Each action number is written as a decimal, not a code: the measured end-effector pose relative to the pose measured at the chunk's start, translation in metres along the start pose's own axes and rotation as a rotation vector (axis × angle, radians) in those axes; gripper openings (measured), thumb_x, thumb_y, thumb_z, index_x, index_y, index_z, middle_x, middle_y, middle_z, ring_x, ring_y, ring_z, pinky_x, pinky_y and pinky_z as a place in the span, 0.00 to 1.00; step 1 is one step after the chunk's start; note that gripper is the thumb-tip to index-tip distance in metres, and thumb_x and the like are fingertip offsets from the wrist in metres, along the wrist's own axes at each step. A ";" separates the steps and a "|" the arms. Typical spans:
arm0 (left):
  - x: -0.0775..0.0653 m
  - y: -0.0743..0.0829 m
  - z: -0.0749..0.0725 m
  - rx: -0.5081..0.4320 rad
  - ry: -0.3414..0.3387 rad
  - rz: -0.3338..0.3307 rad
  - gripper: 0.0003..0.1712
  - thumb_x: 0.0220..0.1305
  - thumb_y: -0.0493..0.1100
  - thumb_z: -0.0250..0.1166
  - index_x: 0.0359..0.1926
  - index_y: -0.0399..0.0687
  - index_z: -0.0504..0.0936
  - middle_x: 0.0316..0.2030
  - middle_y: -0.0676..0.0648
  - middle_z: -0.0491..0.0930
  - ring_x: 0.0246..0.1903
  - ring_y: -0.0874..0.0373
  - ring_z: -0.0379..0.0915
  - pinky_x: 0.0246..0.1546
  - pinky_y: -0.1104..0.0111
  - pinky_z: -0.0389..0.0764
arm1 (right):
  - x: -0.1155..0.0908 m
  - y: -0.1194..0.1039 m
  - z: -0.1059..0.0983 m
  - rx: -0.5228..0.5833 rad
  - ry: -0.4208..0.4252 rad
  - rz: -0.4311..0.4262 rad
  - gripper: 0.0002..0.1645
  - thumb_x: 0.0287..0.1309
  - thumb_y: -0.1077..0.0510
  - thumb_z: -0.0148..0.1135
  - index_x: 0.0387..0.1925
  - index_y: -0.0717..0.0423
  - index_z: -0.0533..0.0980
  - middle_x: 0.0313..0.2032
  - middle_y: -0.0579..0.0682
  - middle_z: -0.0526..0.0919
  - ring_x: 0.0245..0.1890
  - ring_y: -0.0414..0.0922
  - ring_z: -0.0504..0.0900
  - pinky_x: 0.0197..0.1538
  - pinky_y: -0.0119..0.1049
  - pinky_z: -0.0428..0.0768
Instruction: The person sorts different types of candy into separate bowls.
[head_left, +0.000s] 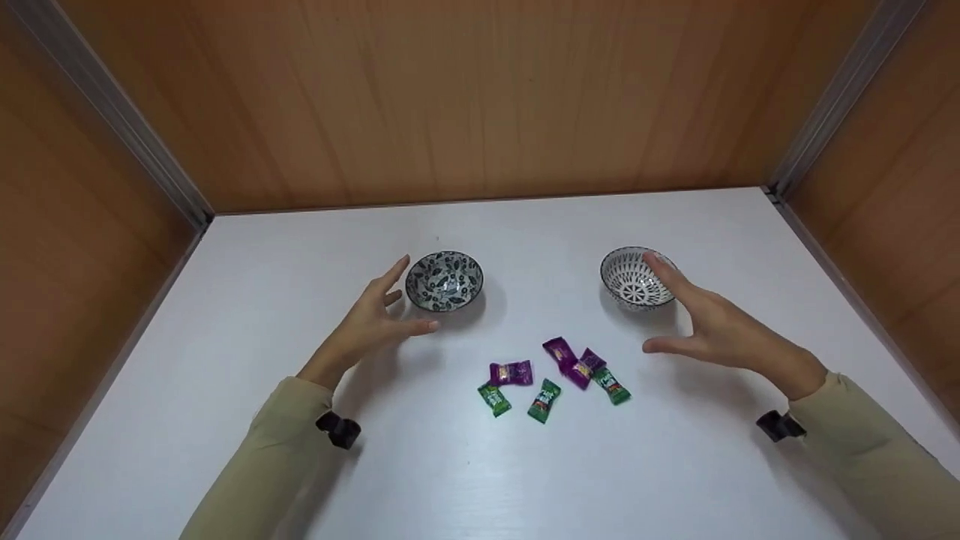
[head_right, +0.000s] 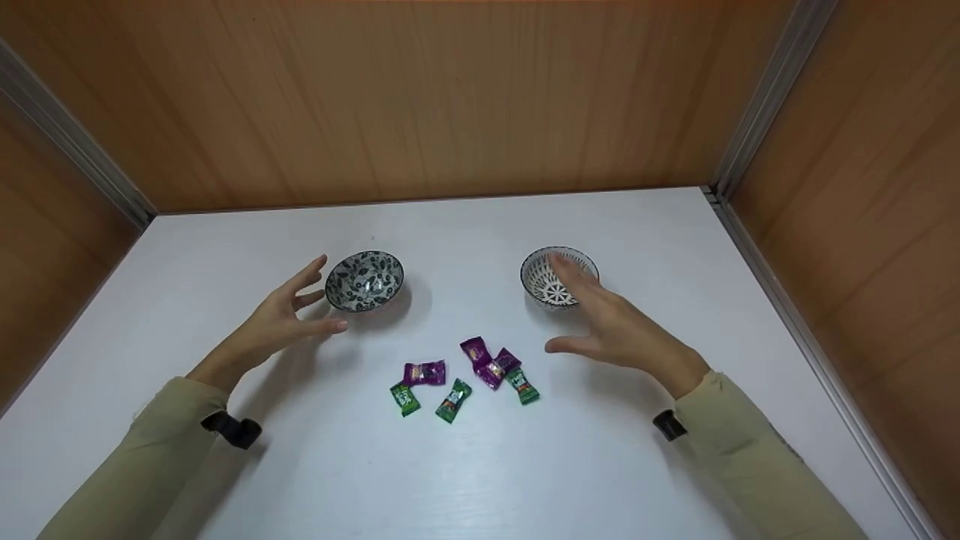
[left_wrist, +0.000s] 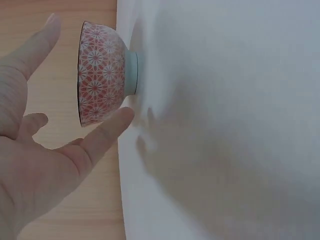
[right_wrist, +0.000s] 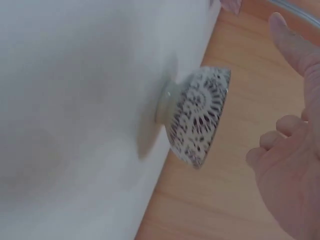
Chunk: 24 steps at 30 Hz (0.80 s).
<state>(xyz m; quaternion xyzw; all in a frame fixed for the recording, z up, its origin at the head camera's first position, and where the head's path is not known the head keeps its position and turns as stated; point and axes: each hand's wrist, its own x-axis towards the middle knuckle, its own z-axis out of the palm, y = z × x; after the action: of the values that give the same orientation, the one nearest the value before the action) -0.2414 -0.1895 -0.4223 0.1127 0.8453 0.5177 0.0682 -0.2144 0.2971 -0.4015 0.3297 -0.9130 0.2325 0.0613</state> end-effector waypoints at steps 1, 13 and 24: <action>0.001 -0.002 0.001 -0.027 -0.003 -0.026 0.67 0.50 0.50 0.83 0.81 0.64 0.48 0.78 0.39 0.47 0.73 0.33 0.52 0.70 0.44 0.59 | 0.000 -0.002 0.004 0.006 0.007 -0.034 0.72 0.45 0.48 0.83 0.81 0.51 0.45 0.79 0.54 0.51 0.75 0.55 0.59 0.69 0.38 0.64; 0.014 -0.013 0.009 -0.218 -0.044 -0.144 0.71 0.47 0.47 0.84 0.82 0.61 0.45 0.77 0.38 0.47 0.72 0.38 0.54 0.69 0.51 0.65 | -0.006 -0.014 0.038 0.188 -0.068 -0.301 0.43 0.50 0.55 0.81 0.67 0.55 0.73 0.58 0.51 0.80 0.49 0.49 0.83 0.48 0.42 0.85; 0.022 -0.015 0.012 -0.223 -0.007 -0.162 0.70 0.48 0.48 0.84 0.81 0.62 0.45 0.76 0.37 0.48 0.74 0.38 0.51 0.71 0.53 0.61 | -0.004 -0.020 0.050 0.245 -0.275 -0.263 0.20 0.56 0.56 0.77 0.50 0.54 0.83 0.48 0.43 0.84 0.49 0.40 0.82 0.54 0.36 0.82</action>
<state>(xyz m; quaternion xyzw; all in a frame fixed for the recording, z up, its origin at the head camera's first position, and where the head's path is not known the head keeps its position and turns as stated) -0.2613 -0.1805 -0.4409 0.0377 0.7885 0.6011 0.1246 -0.1968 0.2626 -0.4394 0.4796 -0.8268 0.2845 -0.0743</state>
